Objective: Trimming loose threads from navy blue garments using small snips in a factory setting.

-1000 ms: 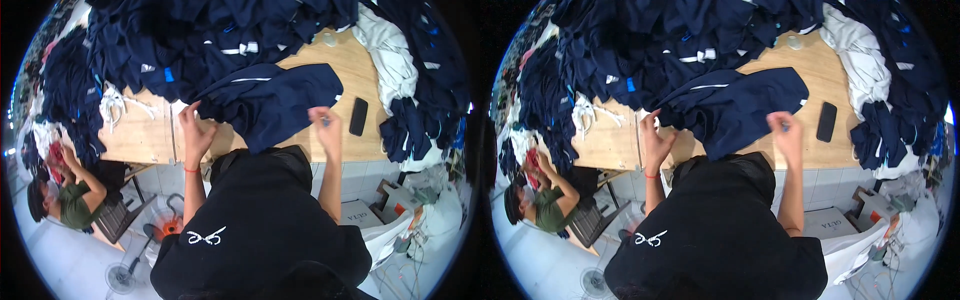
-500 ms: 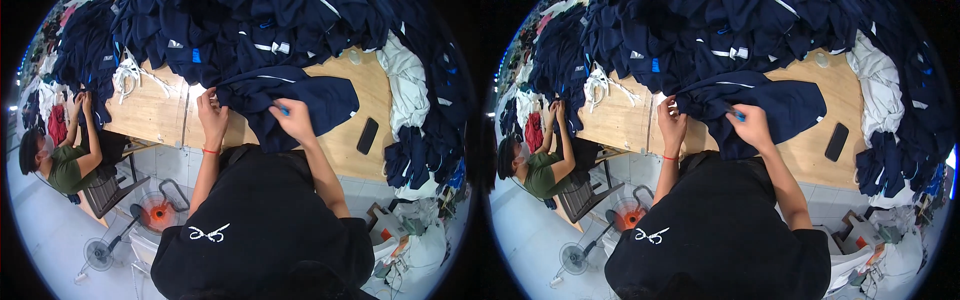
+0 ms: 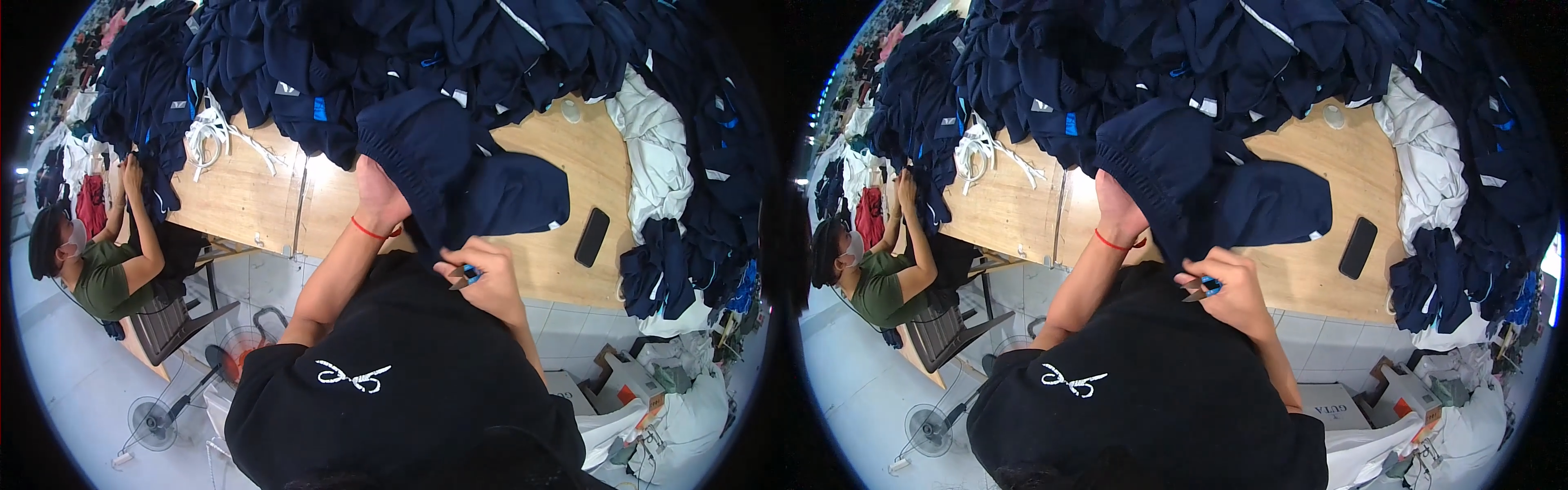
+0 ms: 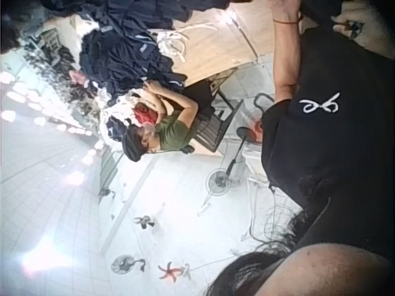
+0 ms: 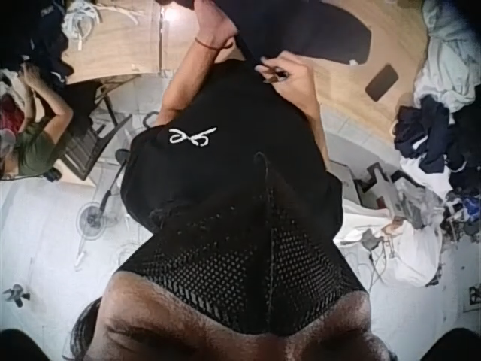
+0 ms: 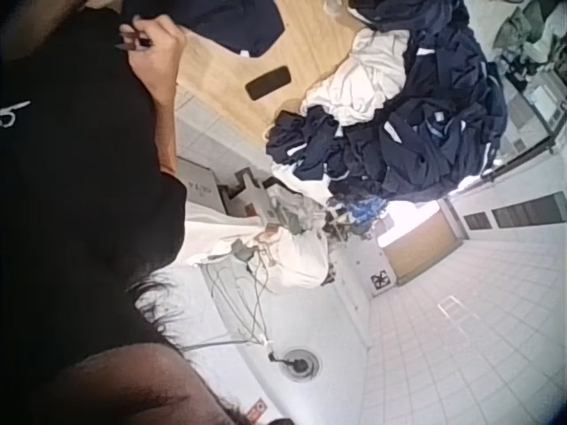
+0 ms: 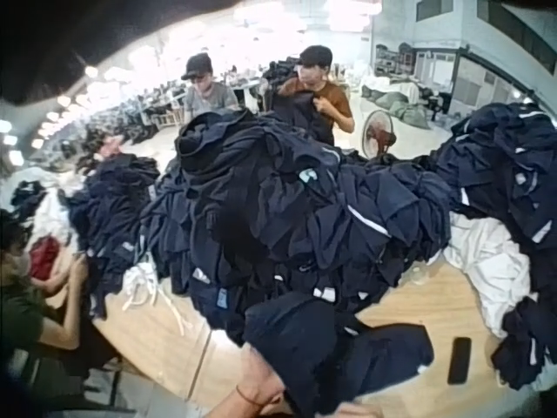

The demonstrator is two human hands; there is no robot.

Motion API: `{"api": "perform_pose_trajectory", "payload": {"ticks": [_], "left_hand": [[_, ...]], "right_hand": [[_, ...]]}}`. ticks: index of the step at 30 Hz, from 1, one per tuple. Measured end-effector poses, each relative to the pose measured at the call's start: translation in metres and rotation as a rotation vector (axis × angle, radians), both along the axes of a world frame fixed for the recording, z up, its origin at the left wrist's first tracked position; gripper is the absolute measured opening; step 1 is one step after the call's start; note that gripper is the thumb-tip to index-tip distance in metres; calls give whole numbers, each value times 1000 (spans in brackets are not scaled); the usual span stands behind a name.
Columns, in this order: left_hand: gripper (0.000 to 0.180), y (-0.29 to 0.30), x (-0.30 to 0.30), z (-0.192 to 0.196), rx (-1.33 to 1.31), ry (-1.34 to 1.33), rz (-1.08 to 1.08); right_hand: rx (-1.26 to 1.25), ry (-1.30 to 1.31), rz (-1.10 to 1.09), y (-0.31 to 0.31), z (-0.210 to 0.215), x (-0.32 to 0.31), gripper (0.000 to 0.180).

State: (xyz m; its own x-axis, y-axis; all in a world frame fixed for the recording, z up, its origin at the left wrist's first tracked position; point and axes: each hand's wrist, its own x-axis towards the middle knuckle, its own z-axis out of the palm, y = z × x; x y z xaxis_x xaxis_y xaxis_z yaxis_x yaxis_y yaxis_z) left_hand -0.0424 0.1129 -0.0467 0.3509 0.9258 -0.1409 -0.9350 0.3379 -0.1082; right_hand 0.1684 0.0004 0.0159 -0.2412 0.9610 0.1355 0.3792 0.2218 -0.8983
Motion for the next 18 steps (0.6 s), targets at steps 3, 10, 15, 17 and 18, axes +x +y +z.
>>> {"api": "perform_pose_trajectory", "payload": {"ticks": [3, 10, 15, 17, 18], "left_hand": [[76, -5, 4, 16, 123, 133, -14], [80, -25, 4, 22, 307, -74, -98], [75, -34, -4, 4, 409, -182, -75], [67, -34, -29, -42, 423, -71, 23], [67, -32, -46, -55, 419, -71, 16]], "right_hand": [[-82, 86, 79, 4, -1, 5, 13], [-194, 286, -692, 42, 20, 44, 21], [-425, 674, -289, 63, -9, 35, 48], [-440, 468, -190, 53, -33, 46, 39], [-455, 512, -236, 51, -27, 44, 34]]}}
